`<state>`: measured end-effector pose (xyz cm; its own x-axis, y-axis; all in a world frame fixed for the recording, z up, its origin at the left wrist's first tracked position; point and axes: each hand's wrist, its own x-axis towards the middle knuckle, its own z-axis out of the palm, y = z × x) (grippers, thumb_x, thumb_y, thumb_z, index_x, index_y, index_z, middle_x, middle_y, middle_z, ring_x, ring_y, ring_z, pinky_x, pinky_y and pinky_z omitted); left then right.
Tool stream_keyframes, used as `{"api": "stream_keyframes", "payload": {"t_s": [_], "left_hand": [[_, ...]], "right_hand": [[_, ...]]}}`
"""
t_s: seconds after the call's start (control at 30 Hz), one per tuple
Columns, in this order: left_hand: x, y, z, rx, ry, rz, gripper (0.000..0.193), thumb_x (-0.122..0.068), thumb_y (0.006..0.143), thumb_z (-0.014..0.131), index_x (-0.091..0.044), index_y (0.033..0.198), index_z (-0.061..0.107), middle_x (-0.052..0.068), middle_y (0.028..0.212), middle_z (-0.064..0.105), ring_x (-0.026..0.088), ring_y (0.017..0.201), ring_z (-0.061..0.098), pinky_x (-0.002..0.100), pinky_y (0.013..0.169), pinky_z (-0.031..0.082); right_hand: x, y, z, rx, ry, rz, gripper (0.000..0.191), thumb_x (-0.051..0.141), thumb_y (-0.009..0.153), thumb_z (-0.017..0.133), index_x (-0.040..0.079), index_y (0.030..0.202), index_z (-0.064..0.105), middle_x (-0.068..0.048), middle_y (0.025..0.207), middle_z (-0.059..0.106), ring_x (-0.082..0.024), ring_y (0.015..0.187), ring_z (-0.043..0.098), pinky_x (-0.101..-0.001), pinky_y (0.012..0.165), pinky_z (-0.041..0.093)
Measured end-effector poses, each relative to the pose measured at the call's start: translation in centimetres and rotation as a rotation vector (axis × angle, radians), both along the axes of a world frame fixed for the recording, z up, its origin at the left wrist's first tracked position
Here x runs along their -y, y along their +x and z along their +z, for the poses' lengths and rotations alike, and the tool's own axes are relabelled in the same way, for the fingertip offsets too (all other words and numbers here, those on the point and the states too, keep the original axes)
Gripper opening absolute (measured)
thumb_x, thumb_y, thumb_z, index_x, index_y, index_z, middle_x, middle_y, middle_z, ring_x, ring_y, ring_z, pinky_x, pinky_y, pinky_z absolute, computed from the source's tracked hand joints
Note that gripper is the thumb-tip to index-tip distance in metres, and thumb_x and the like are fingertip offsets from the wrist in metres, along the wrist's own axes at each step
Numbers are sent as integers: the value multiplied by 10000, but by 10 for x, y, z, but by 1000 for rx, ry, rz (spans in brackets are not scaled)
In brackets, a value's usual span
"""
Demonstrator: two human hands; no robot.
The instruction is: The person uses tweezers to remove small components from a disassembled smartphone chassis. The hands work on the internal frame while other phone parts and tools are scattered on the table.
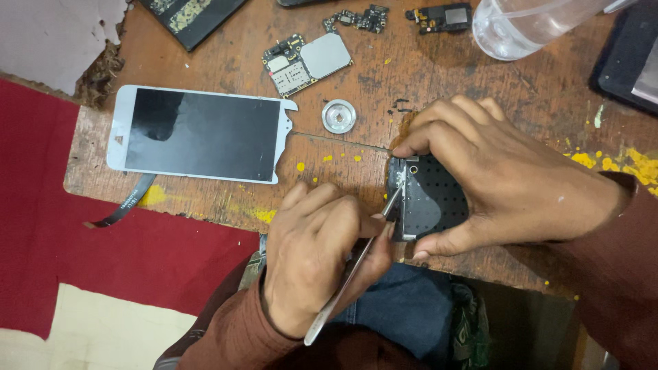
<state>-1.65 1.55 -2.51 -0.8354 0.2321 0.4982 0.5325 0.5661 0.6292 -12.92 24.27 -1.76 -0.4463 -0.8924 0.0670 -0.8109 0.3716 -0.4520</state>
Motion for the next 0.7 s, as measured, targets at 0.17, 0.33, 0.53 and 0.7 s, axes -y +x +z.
{"api": "stream_keyframes", "payload": {"t_s": [0.17, 0.33, 0.53, 0.7], "left_hand": [[3, 0, 2, 19, -3, -20, 244, -83, 794, 817, -94, 842, 578, 22, 757, 605, 221, 705, 566, 382, 682, 362], [3, 0, 1, 48, -8, -34, 241, -90, 778, 809, -92, 837, 576, 23, 771, 622, 229, 713, 571, 389, 688, 363], [1, 0, -1, 0, -24, -24, 257, -73, 800, 817, -86, 855, 567, 18, 786, 632, 231, 718, 565, 395, 695, 366], [-2, 0, -3, -52, -55, -1, 275, -49, 795, 817, -88, 849, 550, 43, 741, 560, 251, 723, 555, 408, 696, 370]], "right_hand": [[2, 1, 4, 41, 57, -45, 1068, 774, 508, 783, -34, 1178, 580, -149, 1126, 560, -321, 1141, 475, -462, 901, 354], [3, 0, 7, 44, 34, -30, 1050, 771, 534, 770, -33, 1181, 580, -148, 1134, 562, -322, 1161, 480, -466, 922, 351], [1, 0, 3, 39, 53, -31, 1050, 760, 538, 774, -43, 1184, 572, -156, 1133, 561, -325, 1160, 478, -474, 926, 349], [-3, 0, 1, -1, 20, 0, 1066, 799, 613, 769, -34, 1244, 557, -144, 1185, 554, -317, 1199, 474, -458, 952, 345]]}}
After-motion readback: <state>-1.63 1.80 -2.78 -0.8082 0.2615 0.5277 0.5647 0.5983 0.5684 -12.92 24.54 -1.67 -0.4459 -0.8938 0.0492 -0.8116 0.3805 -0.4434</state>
